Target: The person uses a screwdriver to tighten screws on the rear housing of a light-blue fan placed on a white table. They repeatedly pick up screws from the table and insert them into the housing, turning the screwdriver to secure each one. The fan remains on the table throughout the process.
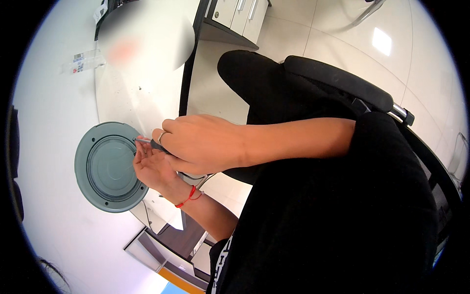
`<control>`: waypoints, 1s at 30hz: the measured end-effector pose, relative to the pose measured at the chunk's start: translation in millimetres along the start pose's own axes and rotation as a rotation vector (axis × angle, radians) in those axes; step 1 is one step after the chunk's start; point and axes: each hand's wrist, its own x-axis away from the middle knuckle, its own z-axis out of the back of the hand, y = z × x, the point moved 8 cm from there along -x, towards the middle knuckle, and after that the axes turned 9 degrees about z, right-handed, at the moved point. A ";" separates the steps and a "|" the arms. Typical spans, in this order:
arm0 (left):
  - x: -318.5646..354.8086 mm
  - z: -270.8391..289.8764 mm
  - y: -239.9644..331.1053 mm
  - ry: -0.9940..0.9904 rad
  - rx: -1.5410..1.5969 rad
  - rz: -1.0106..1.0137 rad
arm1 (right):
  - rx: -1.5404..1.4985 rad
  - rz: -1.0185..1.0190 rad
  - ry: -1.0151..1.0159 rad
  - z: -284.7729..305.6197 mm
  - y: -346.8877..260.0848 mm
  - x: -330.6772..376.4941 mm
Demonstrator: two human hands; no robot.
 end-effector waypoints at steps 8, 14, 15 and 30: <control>-3.2 1.0 0.4 -0.142 0.001 0.028 | 0.072 0.004 -0.011 0.2 8.4 -11.9; 11.7 -11.3 -7.5 -0.257 0.093 0.087 | 0.060 -0.034 0.019 -3.5 14.3 -13.0; 16.2 -17.6 -13.5 -0.309 0.114 0.127 | 0.045 -0.052 0.021 -5.7 16.9 -12.5; 15.9 -30.0 -60.1 -0.376 0.360 0.370 | 0.028 -0.027 0.128 1.1 15.3 -10.9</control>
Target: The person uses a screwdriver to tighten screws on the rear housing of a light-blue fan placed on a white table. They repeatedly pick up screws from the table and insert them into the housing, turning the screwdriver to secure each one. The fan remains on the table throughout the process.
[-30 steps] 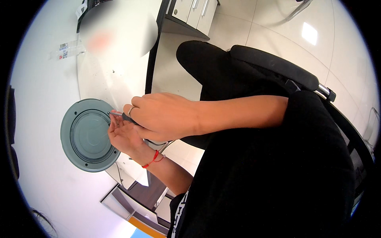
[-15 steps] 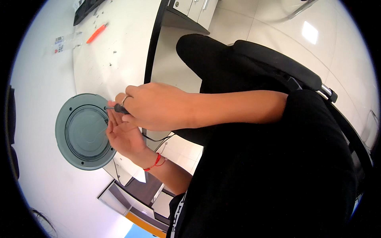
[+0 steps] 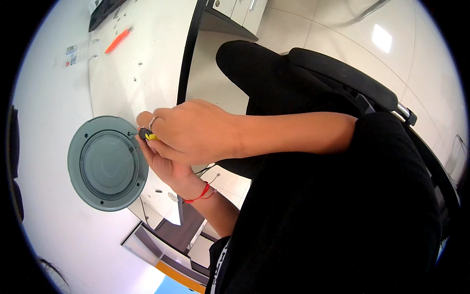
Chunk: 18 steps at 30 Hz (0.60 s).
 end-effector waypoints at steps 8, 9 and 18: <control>4.0 -21.1 -12.1 0.114 -0.101 -0.089 | 0.099 -0.062 -0.038 4.8 0.4 -1.9; 5.6 -18.3 -6.5 0.152 -0.148 -0.123 | 0.065 -0.029 0.024 8.4 -4.4 -1.2; -1.1 -12.6 0.1 -0.061 -0.047 -0.011 | 0.166 0.157 0.065 5.4 -14.1 -9.1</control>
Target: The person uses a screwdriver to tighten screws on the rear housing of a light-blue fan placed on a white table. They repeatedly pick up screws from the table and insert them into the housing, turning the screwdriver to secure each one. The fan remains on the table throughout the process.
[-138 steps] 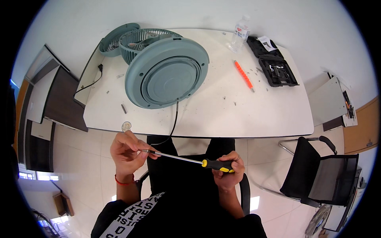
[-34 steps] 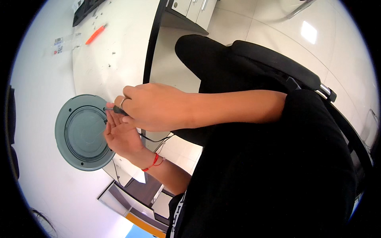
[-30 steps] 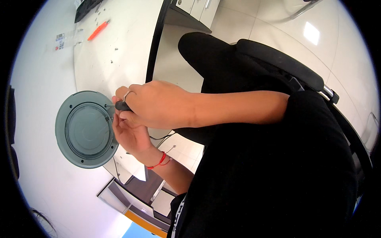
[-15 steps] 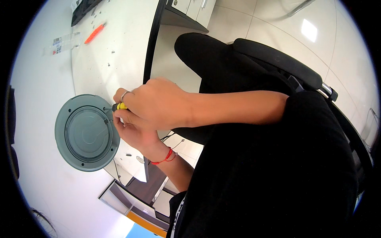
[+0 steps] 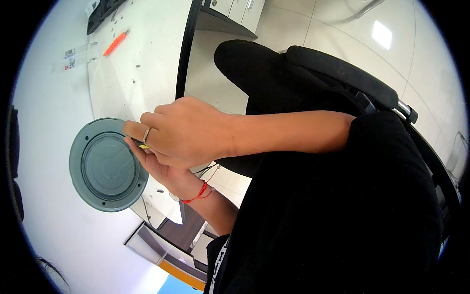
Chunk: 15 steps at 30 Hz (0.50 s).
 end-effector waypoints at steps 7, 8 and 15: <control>3.3 -30.7 -8.2 0.149 -0.114 -0.043 | 0.095 -0.158 -0.115 1.5 12.9 5.7; 0.1 -27.6 -8.9 0.116 -0.092 -0.025 | 0.117 -0.122 -0.002 6.3 10.7 5.6; -6.5 -21.6 -15.9 -0.256 0.039 0.224 | 0.001 -0.065 -0.050 -6.2 2.9 3.9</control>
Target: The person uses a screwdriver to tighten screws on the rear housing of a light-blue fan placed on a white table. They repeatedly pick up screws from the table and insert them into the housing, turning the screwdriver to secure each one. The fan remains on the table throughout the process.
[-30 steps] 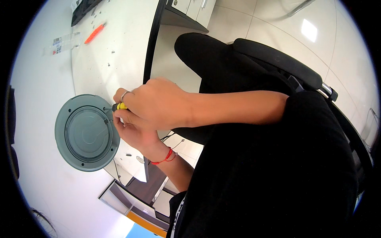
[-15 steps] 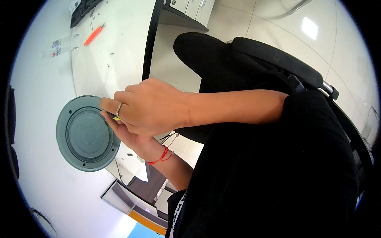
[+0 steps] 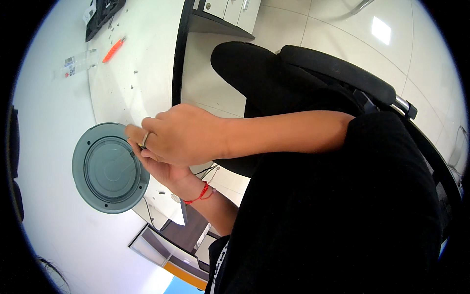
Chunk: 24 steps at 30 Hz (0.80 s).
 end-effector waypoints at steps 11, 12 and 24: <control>15.3 17.4 1.8 0.261 -0.131 -0.185 | 0.063 0.106 -0.012 -2.1 -3.0 0.2; 15.9 17.0 1.4 0.329 -0.154 -0.204 | 0.079 0.082 -0.019 -6.0 0.9 1.6; 14.3 11.7 -6.5 0.391 -0.040 -0.118 | -0.135 -0.090 0.010 1.2 7.9 1.8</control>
